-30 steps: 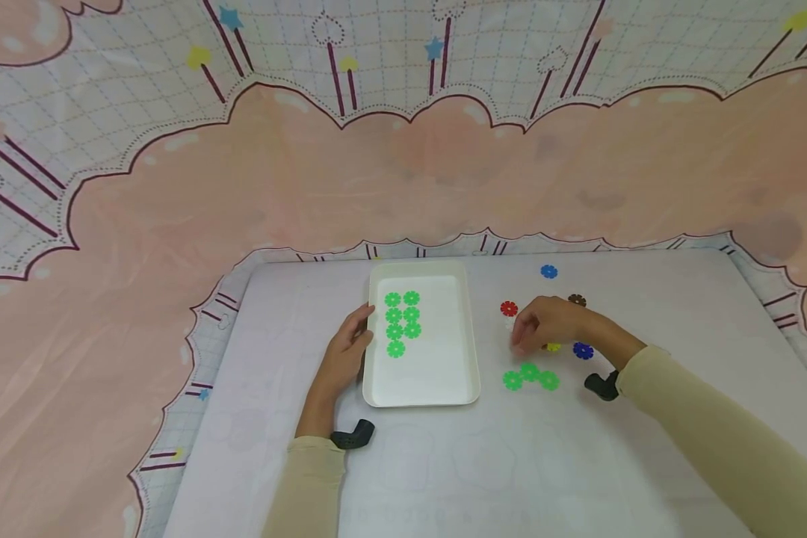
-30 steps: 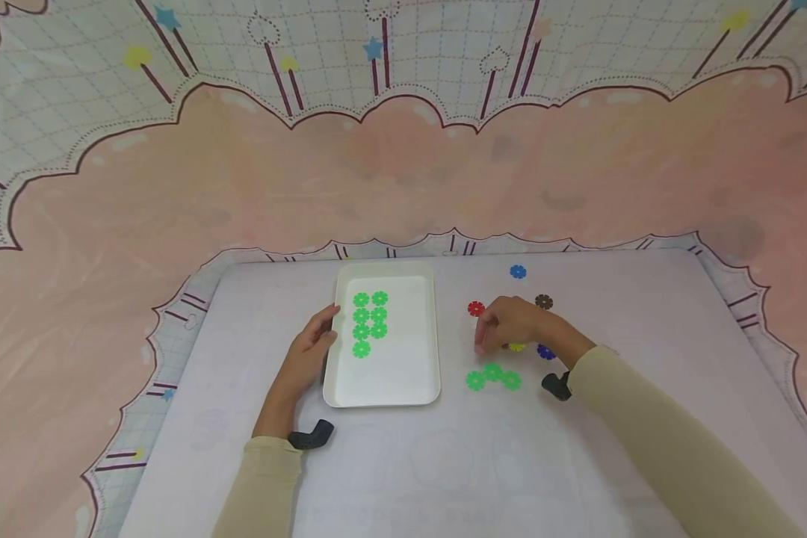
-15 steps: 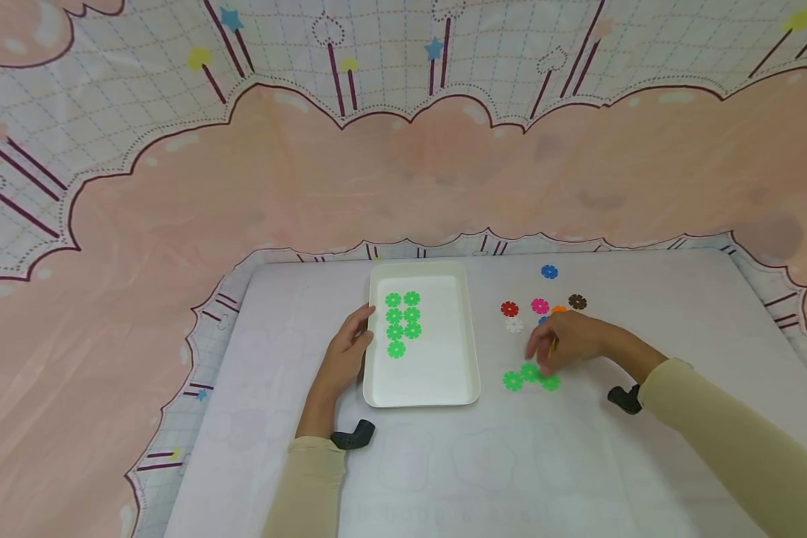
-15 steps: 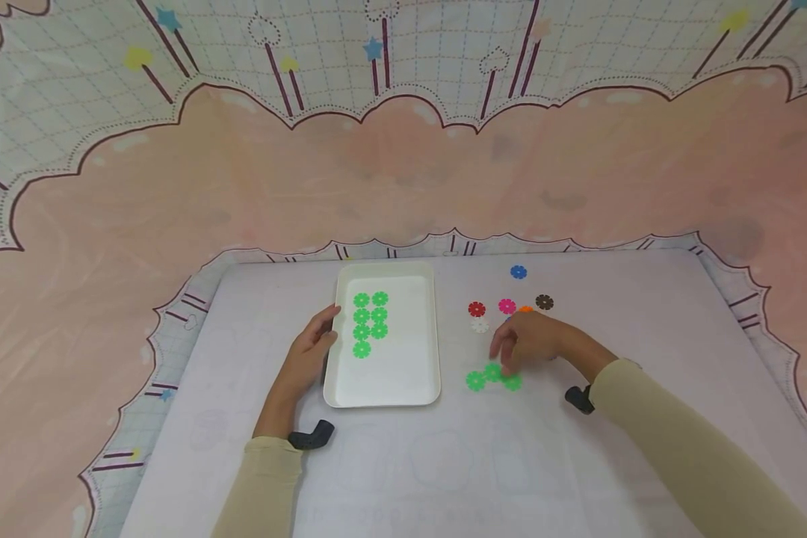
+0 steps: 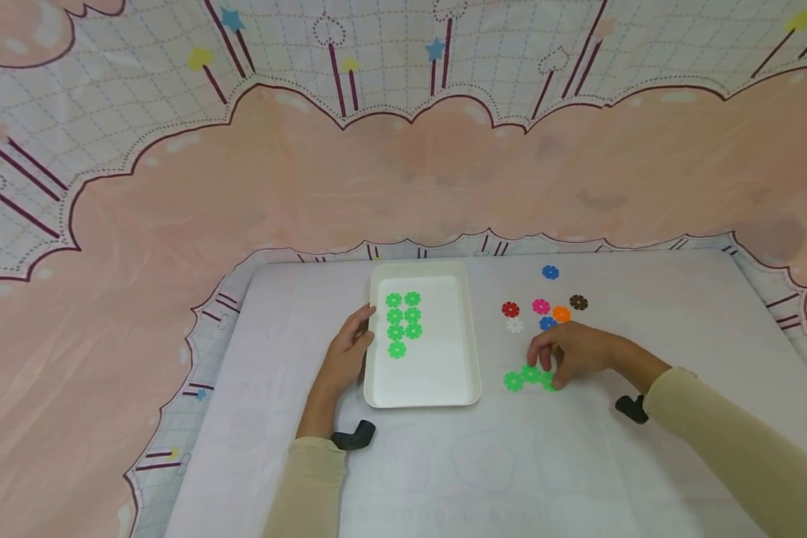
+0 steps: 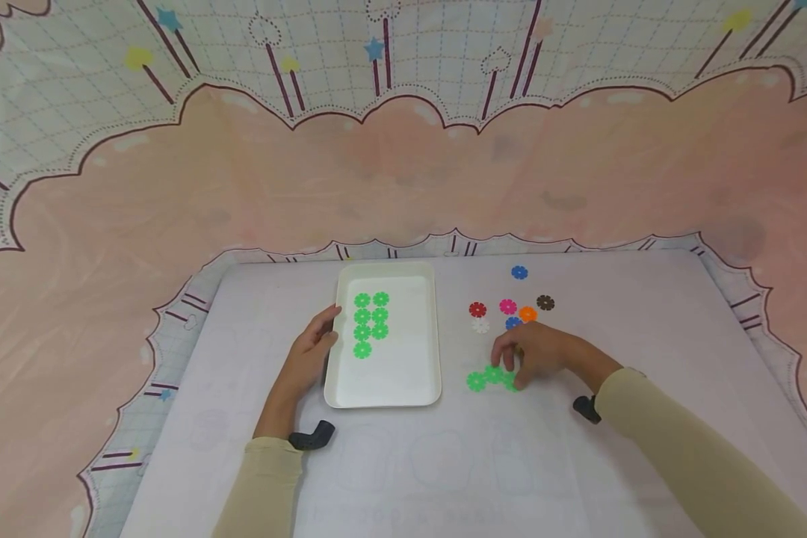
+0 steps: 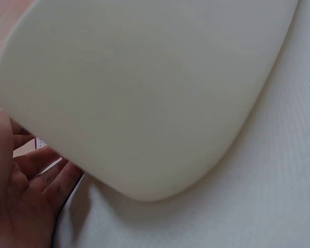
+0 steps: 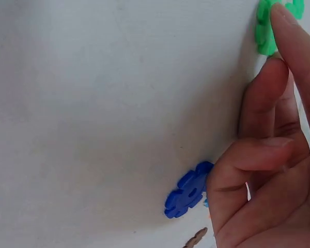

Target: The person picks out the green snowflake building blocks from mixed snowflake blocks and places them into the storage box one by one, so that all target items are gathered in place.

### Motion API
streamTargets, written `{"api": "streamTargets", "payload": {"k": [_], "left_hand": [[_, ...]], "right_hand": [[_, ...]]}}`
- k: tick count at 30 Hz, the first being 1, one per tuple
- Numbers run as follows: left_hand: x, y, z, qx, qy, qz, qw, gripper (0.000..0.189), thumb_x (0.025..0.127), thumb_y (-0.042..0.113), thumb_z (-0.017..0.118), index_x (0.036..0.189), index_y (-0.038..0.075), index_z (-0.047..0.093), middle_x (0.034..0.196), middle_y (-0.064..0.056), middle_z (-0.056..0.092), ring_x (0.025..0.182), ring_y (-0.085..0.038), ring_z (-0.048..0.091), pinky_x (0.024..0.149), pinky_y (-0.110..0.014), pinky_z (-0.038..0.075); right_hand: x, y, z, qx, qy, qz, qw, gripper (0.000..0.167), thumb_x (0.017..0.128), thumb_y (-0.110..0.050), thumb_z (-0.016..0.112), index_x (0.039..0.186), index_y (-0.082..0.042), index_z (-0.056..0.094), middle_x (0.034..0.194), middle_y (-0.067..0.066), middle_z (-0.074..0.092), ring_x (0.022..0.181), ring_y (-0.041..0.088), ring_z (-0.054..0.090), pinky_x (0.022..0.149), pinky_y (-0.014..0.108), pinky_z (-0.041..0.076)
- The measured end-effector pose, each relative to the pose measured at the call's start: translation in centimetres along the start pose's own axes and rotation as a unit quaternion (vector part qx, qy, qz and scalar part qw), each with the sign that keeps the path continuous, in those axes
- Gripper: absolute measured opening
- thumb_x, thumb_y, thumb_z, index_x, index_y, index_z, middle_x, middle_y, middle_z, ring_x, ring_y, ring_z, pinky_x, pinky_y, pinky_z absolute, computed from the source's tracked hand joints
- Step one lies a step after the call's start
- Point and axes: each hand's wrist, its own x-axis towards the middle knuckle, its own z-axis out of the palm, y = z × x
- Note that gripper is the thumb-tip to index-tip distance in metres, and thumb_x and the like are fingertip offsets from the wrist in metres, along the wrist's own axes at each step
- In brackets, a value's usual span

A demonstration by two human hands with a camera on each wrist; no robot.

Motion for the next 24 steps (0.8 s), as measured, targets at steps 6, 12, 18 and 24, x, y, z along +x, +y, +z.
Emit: {"api": "streamTargets", "payload": {"k": [6, 12, 18, 24], "left_hand": [[-0.03, -0.03, 0.07, 0.0, 0.001, 0.001, 1.0, 0.045, 0.107, 0.016, 0.048, 0.152, 0.022, 0.048, 0.165, 0.01, 0.034, 0.153, -0.022, 0.034, 0.124, -0.047, 0.031], [0.0, -0.04, 0.15, 0.003, 0.002, 0.004, 1.0, 0.046, 0.107, 0.016, 0.048, 0.152, 0.021, 0.048, 0.164, 0.01, 0.035, 0.152, -0.022, 0.036, 0.124, -0.048, 0.032], [-0.03, -0.05, 0.07, -0.004, 0.0, 0.005, 1.0, 0.045, 0.107, 0.016, 0.048, 0.152, 0.024, 0.048, 0.164, 0.01, 0.034, 0.152, -0.022, 0.035, 0.123, -0.048, 0.032], [-0.01, -0.05, 0.03, -0.005, -0.001, 0.005, 1.0, 0.045, 0.107, 0.016, 0.049, 0.151, 0.026, 0.049, 0.164, 0.011, 0.035, 0.152, -0.022, 0.036, 0.122, -0.049, 0.035]], "right_hand": [[-0.2, 0.07, 0.1, -0.012, 0.008, -0.01, 0.9999, 0.036, 0.075, -0.015, 0.091, 0.101, -0.028, 0.07, 0.09, -0.005, 0.066, 0.083, 0.019, 0.059, 0.073, 0.03, 0.054], [-0.24, 0.27, 0.03, -0.018, 0.013, -0.014, 0.9996, 0.03, 0.076, -0.017, 0.091, 0.096, -0.025, 0.071, 0.088, -0.005, 0.067, 0.083, 0.018, 0.059, 0.072, 0.029, 0.054], [-0.2, 0.22, 0.27, -0.03, 0.02, 0.011, 0.9993, 0.02, 0.076, -0.019, 0.091, 0.087, -0.026, 0.075, 0.083, -0.006, 0.067, 0.083, 0.017, 0.059, 0.071, 0.03, 0.054], [-0.14, 0.11, 0.43, -0.026, 0.021, 0.027, 0.9991, 0.019, 0.075, -0.017, 0.091, 0.083, -0.024, 0.075, 0.08, -0.004, 0.065, 0.082, 0.017, 0.059, 0.071, 0.029, 0.054]]}}
